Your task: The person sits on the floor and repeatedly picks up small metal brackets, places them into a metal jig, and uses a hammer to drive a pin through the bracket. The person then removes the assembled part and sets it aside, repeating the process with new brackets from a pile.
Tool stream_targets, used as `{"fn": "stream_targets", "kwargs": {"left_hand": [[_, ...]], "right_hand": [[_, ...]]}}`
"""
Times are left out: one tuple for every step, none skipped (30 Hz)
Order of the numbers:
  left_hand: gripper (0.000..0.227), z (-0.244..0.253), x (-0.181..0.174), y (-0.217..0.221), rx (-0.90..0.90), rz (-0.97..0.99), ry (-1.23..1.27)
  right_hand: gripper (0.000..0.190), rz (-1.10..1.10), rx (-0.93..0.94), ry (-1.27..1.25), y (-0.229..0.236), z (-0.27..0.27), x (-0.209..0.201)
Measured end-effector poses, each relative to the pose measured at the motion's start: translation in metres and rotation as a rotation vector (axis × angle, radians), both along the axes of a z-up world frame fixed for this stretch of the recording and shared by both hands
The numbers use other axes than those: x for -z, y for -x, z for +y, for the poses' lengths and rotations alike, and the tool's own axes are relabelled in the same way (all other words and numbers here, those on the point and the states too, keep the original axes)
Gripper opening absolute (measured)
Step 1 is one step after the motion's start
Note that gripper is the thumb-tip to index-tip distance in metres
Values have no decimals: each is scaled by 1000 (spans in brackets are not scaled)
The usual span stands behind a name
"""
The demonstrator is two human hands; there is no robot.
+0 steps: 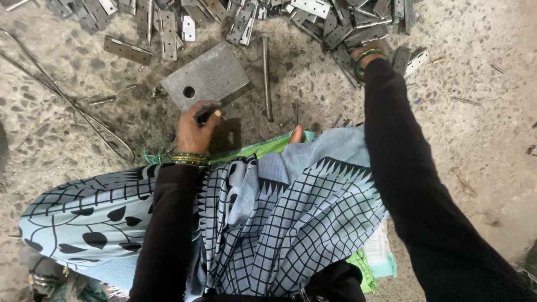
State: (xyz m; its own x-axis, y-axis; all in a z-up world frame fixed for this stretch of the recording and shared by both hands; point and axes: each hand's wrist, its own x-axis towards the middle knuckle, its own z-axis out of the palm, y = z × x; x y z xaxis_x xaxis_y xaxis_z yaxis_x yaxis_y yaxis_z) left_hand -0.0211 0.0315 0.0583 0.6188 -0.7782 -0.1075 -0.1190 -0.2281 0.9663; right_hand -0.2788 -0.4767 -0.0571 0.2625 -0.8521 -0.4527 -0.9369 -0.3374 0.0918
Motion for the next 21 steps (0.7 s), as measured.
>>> {"fn": "stream_targets", "kwargs": {"left_hand": [[22,-1,-1,-1,13,-7,2],[23,-2,-2,-2,16,12,10],[23,-1,-1,1,16,42,14],[23,1,0,4,16,72,19],[23,1,0,5,16,96,23],[23,0,0,6,16,119,27],[23,-1,0,6,15,142,30],[24,-1,1,6,20,161,30],[24,0,2,5,24,179,26],[25,2,3,5,28,197,23],[25,2,5,4,23,209,23],[26,3,6,4,18,222,22],[26,1,8,4,20,232,24],[30,1,10,4,6,210,7],[35,-1,12,4,-9,188,-7],[39,-4,14,3,-24,165,-21],[46,-1,15,1,-60,156,-77],[54,1,17,-1,-95,147,-133],[62,2,20,1,-140,147,-185],[69,4,23,4,-169,332,-132],[76,2,26,3,-186,510,-75]], "right_hand": [[49,-76,13,-13,-11,9,-5],[50,-175,30,9,-25,21,-11],[52,-264,43,27,-38,41,-15],[56,-396,-21,-2,-47,60,-24],[62,-529,-90,-30,-58,78,-37],[62,-605,-133,-48,-70,97,-51],[62,-682,-177,-68,-82,117,-64],[69,-909,-373,20,-87,139,-77],[76,-1135,-575,101,-92,164,-86],[81,-1216,-560,61,-101,187,-92],[87,-1295,-536,27,-108,207,-96],[79,-1216,-466,14,-116,229,-94],[73,-1138,-395,6,-121,246,-91],[64,-935,-508,-48,-129,257,-86],[58,-728,-615,-101,-134,260,-83],[52,-720,-557,-77,-133,262,-79],[46,-713,-507,-65,-134,270,-74],[45,-722,-527,-101,-136,275,-71],[45,-721,-557,-140,-134,280,-71],[45,-721,-588,-179,-131,284,-73],[47,-785,-635,-248,-130,290,-77]]}}
